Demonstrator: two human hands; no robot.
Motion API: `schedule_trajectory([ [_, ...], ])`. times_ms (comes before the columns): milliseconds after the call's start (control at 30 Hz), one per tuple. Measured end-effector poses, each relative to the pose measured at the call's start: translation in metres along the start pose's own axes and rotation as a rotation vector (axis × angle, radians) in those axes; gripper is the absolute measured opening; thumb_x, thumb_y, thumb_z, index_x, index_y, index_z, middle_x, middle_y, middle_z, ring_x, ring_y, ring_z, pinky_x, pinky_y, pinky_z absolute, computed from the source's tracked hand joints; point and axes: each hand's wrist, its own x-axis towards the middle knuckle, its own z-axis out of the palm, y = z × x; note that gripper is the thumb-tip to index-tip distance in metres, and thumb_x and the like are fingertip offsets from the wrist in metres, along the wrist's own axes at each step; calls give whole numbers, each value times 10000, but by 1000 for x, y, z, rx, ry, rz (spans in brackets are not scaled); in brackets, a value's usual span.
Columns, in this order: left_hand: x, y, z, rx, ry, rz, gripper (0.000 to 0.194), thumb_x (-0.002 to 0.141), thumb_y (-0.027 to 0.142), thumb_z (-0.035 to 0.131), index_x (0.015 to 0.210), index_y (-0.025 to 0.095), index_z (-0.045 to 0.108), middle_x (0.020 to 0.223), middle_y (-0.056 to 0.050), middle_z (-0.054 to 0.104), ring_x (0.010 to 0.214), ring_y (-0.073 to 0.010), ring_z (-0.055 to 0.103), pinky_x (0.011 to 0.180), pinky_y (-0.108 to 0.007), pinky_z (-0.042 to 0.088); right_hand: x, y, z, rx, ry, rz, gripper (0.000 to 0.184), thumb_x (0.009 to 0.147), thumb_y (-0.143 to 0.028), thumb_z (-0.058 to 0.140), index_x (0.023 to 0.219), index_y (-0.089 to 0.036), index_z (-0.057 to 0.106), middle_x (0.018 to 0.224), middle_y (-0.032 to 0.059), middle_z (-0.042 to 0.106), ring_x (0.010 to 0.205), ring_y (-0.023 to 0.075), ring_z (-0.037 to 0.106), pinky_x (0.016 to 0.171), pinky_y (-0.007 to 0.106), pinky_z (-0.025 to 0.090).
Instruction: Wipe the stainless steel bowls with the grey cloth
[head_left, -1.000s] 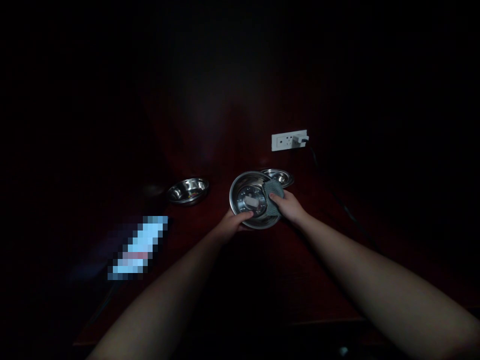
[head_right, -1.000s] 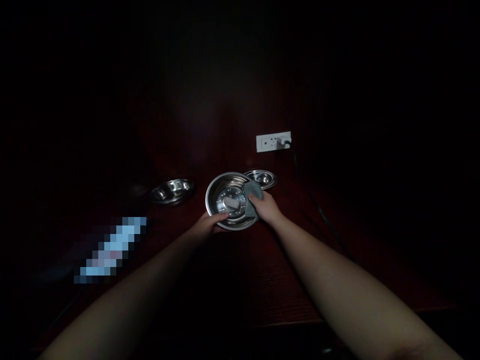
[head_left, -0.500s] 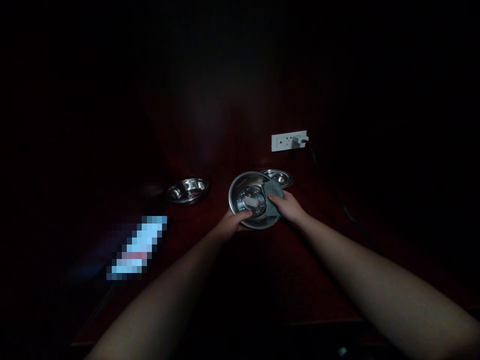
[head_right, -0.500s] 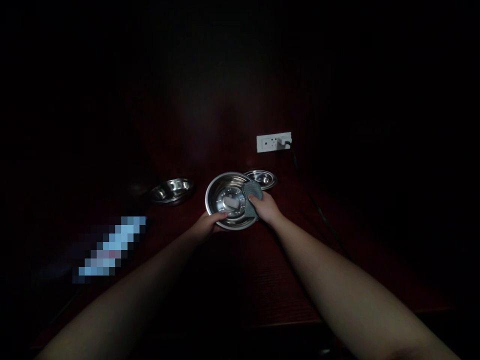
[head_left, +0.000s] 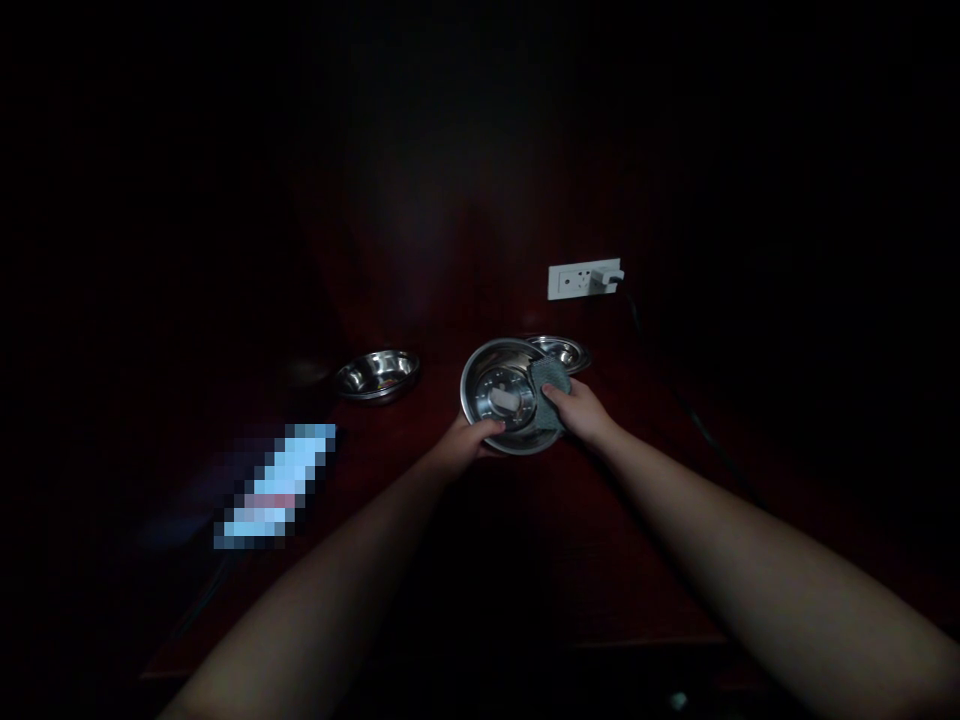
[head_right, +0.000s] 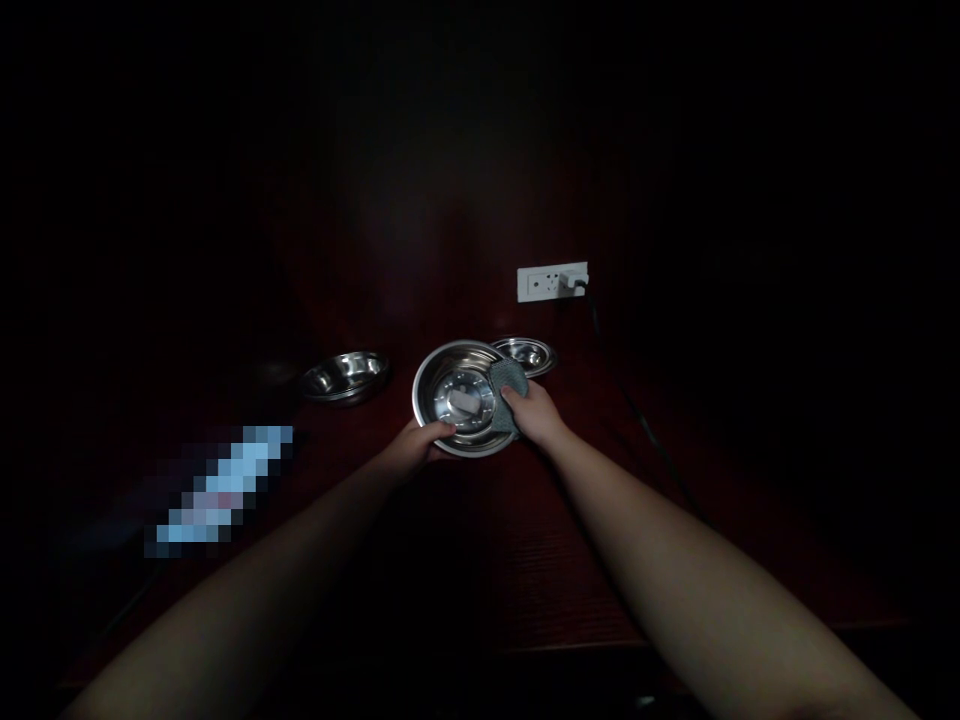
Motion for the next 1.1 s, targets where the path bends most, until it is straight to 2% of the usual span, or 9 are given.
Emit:
schedule_trajectory([
  [100, -2, 2, 3, 9, -7, 14, 514, 642, 176, 673, 1134, 148, 526, 1076, -135, 656, 857, -253, 665, 681, -357, 554, 0, 2, 1, 20, 3, -23, 268, 701, -363, 591, 873, -159, 607, 859, 65, 691, 735, 189, 639, 736, 350, 507],
  [267, -6, 7, 9, 54, 43, 80, 825, 635, 181, 712, 1330, 271, 276, 1297, -132, 510, 978, -271, 629, 684, -397, 564, 0, 5, 6, 107, 36, -23, 310, 724, -391, 581, 924, -153, 590, 908, 81, 692, 758, 191, 647, 733, 354, 518],
  [333, -6, 7, 10, 81, 51, 82, 870, 622, 182, 734, 1339, 279, 251, 1304, -135, 501, 997, -269, 621, 706, -401, 563, 0, 6, 6, 98, 37, -27, 321, 729, -400, 581, 934, -154, 592, 928, 81, 692, 783, 192, 650, 754, 356, 516],
  [533, -3, 4, 12, 74, 57, 74, 529, 667, 154, 649, 1174, 158, 497, 1111, -140, 637, 923, -267, 649, 711, -387, 562, 1, 9, 4, -57, 3, -96, 340, 731, -415, 582, 960, -166, 612, 945, 73, 694, 836, 206, 650, 827, 383, 492],
  [767, 1, 4, 12, 2, 133, 23, 430, 603, 40, 553, 1027, 109, 574, 963, -125, 692, 862, -276, 668, 736, -454, 563, 0, 9, 4, -94, 6, -130, 333, 745, -415, 562, 964, -169, 605, 952, 70, 688, 854, 212, 642, 830, 372, 488],
  [967, 1, 5, 13, 2, 166, -3, 259, 589, 35, 532, 835, 90, 592, 808, -103, 697, 797, -257, 674, 746, -448, 566, -1, 9, 4, -121, 25, -131, 349, 746, -431, 551, 966, -164, 599, 952, 75, 681, 856, 217, 633, 817, 365, 487],
  [1100, 4, 3, 11, -19, 166, -12, 253, 575, 28, 525, 808, 105, 585, 734, -68, 688, 754, -235, 674, 743, -435, 565, 0, 11, 3, -143, 46, -145, 352, 760, -432, 532, 979, -165, 594, 966, 86, 672, 863, 225, 629, 815, 377, 484],
])
